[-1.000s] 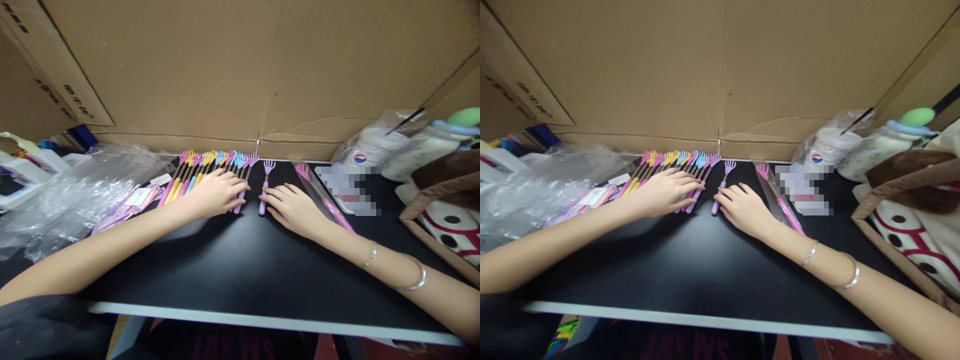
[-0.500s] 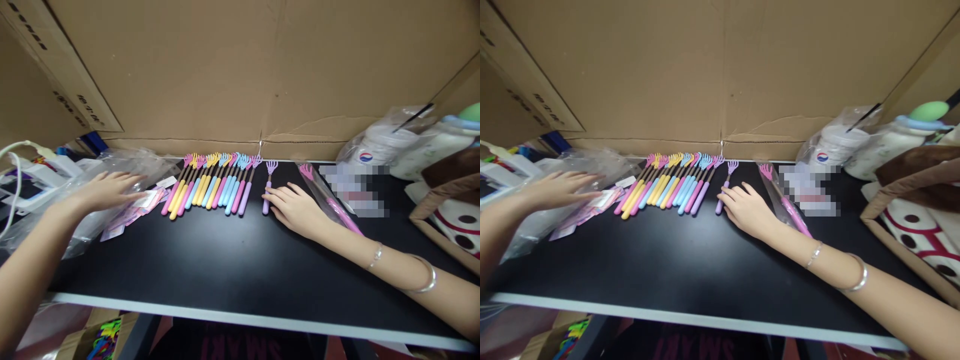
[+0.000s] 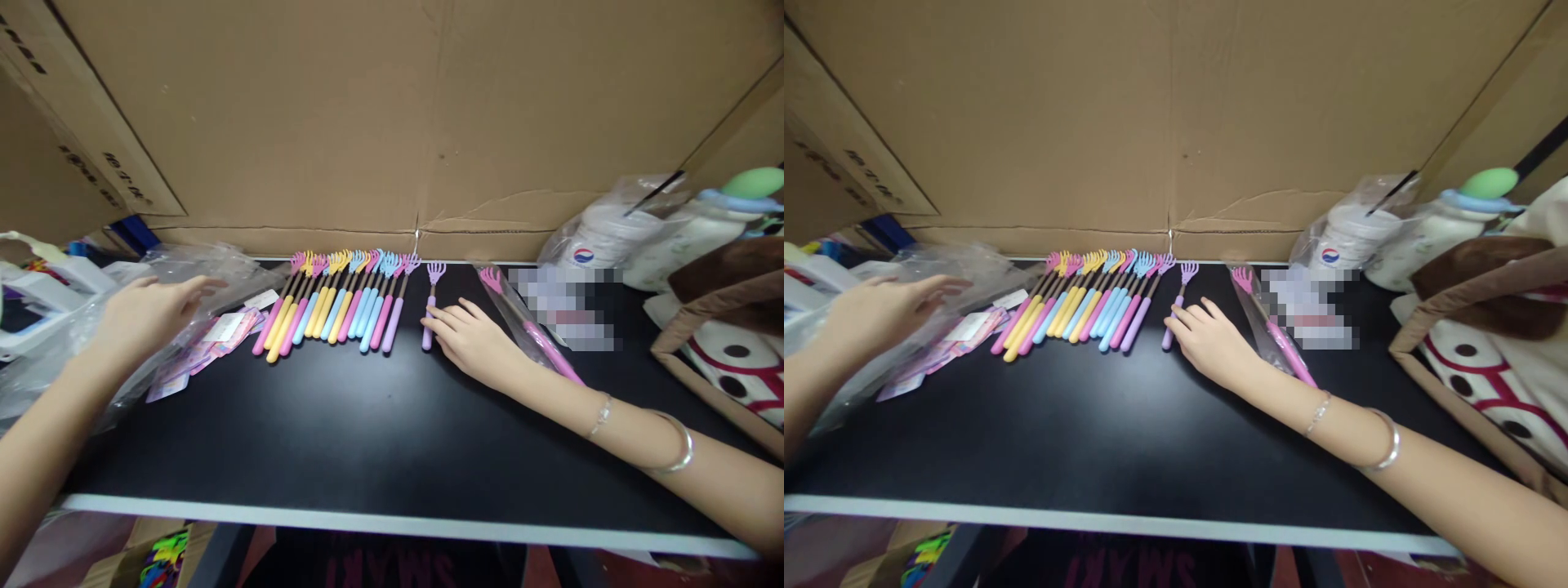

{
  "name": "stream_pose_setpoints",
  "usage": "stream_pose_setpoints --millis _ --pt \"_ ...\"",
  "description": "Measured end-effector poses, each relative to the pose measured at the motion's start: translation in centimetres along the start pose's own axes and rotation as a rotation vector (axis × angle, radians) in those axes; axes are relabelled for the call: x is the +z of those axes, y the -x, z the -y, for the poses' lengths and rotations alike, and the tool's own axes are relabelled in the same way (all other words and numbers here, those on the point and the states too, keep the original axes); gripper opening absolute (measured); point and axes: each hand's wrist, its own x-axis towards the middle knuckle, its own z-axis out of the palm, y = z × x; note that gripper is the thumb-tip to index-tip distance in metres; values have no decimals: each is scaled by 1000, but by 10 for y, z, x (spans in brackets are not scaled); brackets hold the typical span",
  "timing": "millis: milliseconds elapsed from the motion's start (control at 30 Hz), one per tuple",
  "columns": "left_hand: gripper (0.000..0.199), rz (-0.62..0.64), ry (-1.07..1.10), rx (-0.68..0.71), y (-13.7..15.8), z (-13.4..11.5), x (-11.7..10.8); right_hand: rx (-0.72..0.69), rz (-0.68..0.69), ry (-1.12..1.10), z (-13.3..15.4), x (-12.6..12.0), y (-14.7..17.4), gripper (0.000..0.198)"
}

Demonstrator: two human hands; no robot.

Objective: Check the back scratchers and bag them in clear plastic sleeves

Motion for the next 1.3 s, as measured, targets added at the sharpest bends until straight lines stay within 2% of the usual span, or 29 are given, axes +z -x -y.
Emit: stream_pose_setpoints --millis 67,133,233,300,367,433,533,667,867,1033,1167,1300 --pt "56 -26 -3 -22 0 -5 -8 2 2 4 0 0 0 27" --pt "58 -19 18 23 -1 -9 -11 0 6 8 0 -1 0 28" --pt "67 134 68 96 -1 -12 -7 -1 17 18 0 -2 -1 27" --pt "65 210 90 100 0 -14 -3 1 22 24 0 -2 -1 27" --pt "58 195 62 96 3 -15 0 0 23 29 1 -2 -1 27" --pt "52 126 -1 120 7 -16 1 -6 20 34 1 -1 -1 26" --pt "49 83 -27 111 11 -17 -3 -17 1 40 1 -1 -1 26" --pt "51 109 59 16 11 -20 -14 -9 6 26 2 -1 -1 25" --pt "61 244 258 -6 6 -28 -23 19 25 9 1 -1 0 26" --pt "58 213 323 50 7 -22 -10 29 33 4 2 -3 0 26" --pt "52 248 470 189 8 -8 5 30 18 13 3 -3 0 25" --pt "58 273 568 153 9 0 13 30 25 5 3 -3 0 25"
